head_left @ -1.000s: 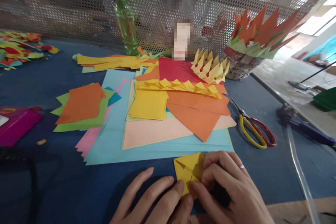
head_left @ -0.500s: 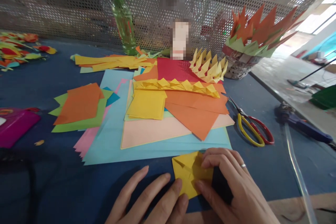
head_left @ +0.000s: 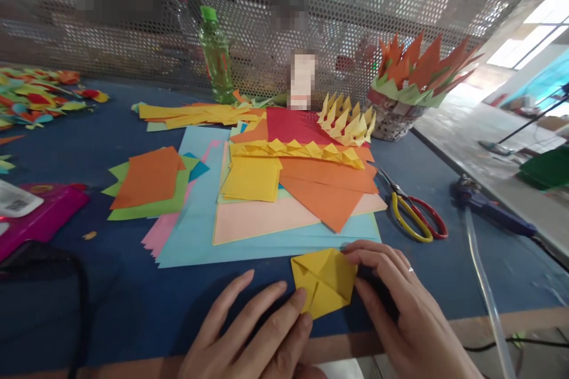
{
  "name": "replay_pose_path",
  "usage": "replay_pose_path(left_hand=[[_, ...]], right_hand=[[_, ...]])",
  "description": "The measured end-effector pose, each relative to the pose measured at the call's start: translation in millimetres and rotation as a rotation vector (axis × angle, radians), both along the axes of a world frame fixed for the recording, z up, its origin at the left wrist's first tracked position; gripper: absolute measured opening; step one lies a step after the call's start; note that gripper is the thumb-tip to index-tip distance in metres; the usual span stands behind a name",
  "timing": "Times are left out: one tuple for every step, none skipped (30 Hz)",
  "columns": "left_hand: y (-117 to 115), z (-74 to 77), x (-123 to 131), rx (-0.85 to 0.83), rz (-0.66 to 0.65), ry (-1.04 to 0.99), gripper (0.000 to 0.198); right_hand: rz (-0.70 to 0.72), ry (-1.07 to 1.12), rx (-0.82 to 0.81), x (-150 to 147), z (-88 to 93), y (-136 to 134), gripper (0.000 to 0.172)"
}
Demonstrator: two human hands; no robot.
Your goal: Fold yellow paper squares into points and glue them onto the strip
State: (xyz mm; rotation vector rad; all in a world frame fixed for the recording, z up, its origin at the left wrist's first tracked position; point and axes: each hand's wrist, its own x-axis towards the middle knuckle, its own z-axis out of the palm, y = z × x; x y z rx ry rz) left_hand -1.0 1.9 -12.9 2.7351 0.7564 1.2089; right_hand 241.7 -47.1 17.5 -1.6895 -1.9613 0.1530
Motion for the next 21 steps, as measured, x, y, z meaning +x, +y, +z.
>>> replay_pose_path(left_hand=[[0.3,-0.7,0.4,-0.005,0.005,-0.026,0.02],[0.8,-1.0,0.5,-0.004,0.008,-0.043,0.02],[1.3,-1.0,0.4,0.0,0.004,-0.04,0.02],[1.9,-0.6,0.0,0.006,0.0,-0.028,0.021],[2.2,0.1,-0.5,0.011,-0.006,-0.007,0.021],[2.2,1.0,-1.1,0.015,-0.017,0.021,0.022],[1.9,2.1,-1.8,0.006,-0.018,0.038,0.022],[1.3,3.3,-2.4,-0.003,-0.008,0.025,0.023],[0.5,4.5,-3.1,-0.013,0.003,0.01,0.022],[-0.3,5.6,-3.7,-0.013,0.005,0.003,0.022],[-0.9,6.7,-4.2,-0.015,0.006,0.0,0.022],[-1.3,7.7,-4.5,-0.008,-0.004,0.017,0.021],[-1.3,8.5,-4.5,0.009,-0.018,0.042,0.022],[-1.2,9.1,-4.3,0.012,-0.024,0.057,0.021],[-0.9,9.5,-3.8,0.017,-0.029,0.067,0.022],[-0.7,9.6,-3.1,0.011,-0.007,0.044,0.022],[-0.5,9.5,-2.3,-0.002,0.019,0.012,0.024],[-0.6,9.4,-1.7,0.004,0.027,0.011,0.024],[-0.9,9.3,-1.4,0.007,0.041,0.007,0.024],[-1.5,9.3,-1.2,0.016,0.05,0.011,0.024],[-2.4,9.4,-1.2,0.037,0.046,0.029,0.024]], right_hand=[[-0.006,0.014,0.005,0.6,0.2,0.1,0.027],[-0.014,0.03,0.004,0.8,0.6,0.5,0.027],[-0.024,0.046,-0.003,0.6,1.1,1.0,0.027],[-0.037,0.061,-0.012,0.1,1.8,1.6,0.028],[-0.049,0.075,-0.023,-0.7,2.5,2.4,0.03],[-0.048,0.085,-0.029,-1.4,3.5,3.3,0.033],[-0.038,0.093,-0.03,-1.9,4.7,4.4,0.036],[-0.026,0.104,-0.029,-2.2,6.3,5.5,0.04],[-0.011,0.114,-0.034,-2.1,8.1,6.8,0.041],[0.016,0.124,-0.041,-1.7,10.2,8.3,0.041],[0.052,0.135,-0.05,-1.0,12.4,9.9,0.04],[0.093,0.145,-0.06,-0.1,14.5,11.5,0.037],[0.132,0.15,-0.066,0.9,16.3,13.0,0.036],[0.164,0.149,-0.063,1.8,17.6,14.2,0.035],[0.181,0.145,-0.05,2.6,18.3,14.8,0.035],[0.184,0.132,-0.03,3.3,18.6,14.7,0.034],[0.177,0.108,-0.005,3.7,18.3,13.8,0.033],[0.165,0.075,0.022,3.9,17.6,12.1,0.033],[0.152,0.034,0.052,3.8,16.7,9.6,0.032],[0.135,-0.014,0.084,3.5,15.5,6.6,0.032],[0.126,-0.071,0.12,3.0,14.1,3.1,0.03]])
